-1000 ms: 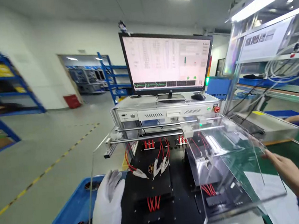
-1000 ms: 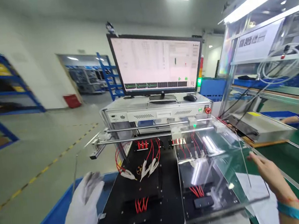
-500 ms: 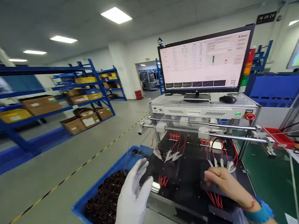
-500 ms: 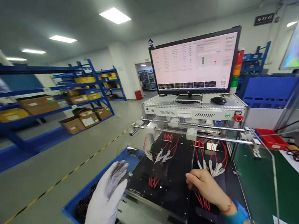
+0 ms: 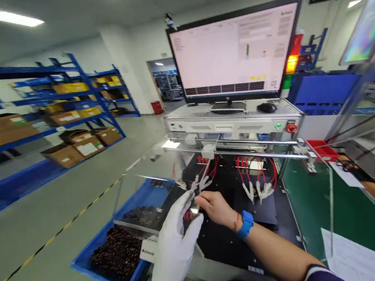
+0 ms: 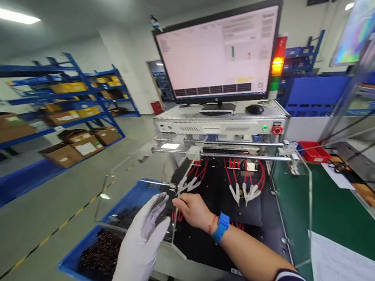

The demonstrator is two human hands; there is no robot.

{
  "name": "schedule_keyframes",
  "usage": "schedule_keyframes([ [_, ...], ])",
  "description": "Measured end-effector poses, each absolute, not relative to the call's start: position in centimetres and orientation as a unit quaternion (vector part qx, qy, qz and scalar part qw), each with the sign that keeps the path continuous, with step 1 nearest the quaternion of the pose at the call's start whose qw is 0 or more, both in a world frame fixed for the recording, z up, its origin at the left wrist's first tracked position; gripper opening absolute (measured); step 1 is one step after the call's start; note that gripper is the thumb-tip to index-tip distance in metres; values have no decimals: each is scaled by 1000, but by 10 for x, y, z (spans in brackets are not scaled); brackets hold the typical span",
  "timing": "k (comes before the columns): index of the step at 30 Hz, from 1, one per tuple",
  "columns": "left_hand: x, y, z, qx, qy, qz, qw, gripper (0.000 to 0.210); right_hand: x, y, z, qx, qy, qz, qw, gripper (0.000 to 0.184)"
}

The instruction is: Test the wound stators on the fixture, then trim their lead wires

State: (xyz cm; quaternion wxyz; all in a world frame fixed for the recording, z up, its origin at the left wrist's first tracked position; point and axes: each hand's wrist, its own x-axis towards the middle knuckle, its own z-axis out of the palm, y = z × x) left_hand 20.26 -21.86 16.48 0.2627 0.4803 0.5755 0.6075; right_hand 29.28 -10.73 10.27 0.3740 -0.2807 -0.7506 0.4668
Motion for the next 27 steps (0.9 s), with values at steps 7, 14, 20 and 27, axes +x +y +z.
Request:
schedule_keyframes([
  [7,276,-151,89,537,594,498,332,66,452,-74,27,-603,-343,492,525,35],
  [14,337,-42,42,456,650,453,405,82,498,-28,1,-637,-291,584,411,39],
  [20,357,-3,24,440,690,418,395,82,482,-3,3,-659,-327,537,413,40],
  [27,352,3,16,485,715,371,341,71,470,6,-1,-701,-370,428,434,31],
])
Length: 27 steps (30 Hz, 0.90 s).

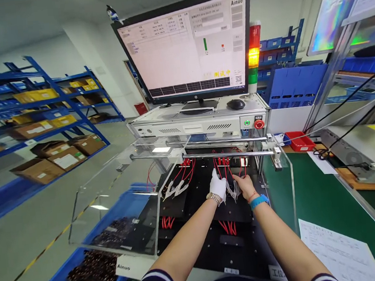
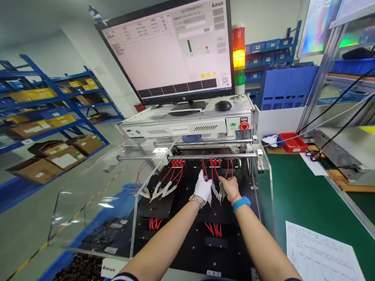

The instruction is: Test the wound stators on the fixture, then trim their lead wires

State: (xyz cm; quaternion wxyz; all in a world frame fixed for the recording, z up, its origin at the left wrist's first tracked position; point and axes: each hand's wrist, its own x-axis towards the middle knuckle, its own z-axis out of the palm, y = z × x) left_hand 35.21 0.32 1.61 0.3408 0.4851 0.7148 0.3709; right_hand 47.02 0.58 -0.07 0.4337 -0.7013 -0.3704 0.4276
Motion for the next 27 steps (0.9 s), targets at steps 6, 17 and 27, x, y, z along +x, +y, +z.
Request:
schedule_keyframes([
  [6,323,-8,30,528,740,335,248,71,490,5,12,-713,-447,341,419,19],
  [17,340,-23,21,695,658,138,255,45,466,-19,17,-684,-614,273,284,43],
  [27,339,-58,66,675,675,176,242,37,496,2,31,-725,-592,252,245,38],
])
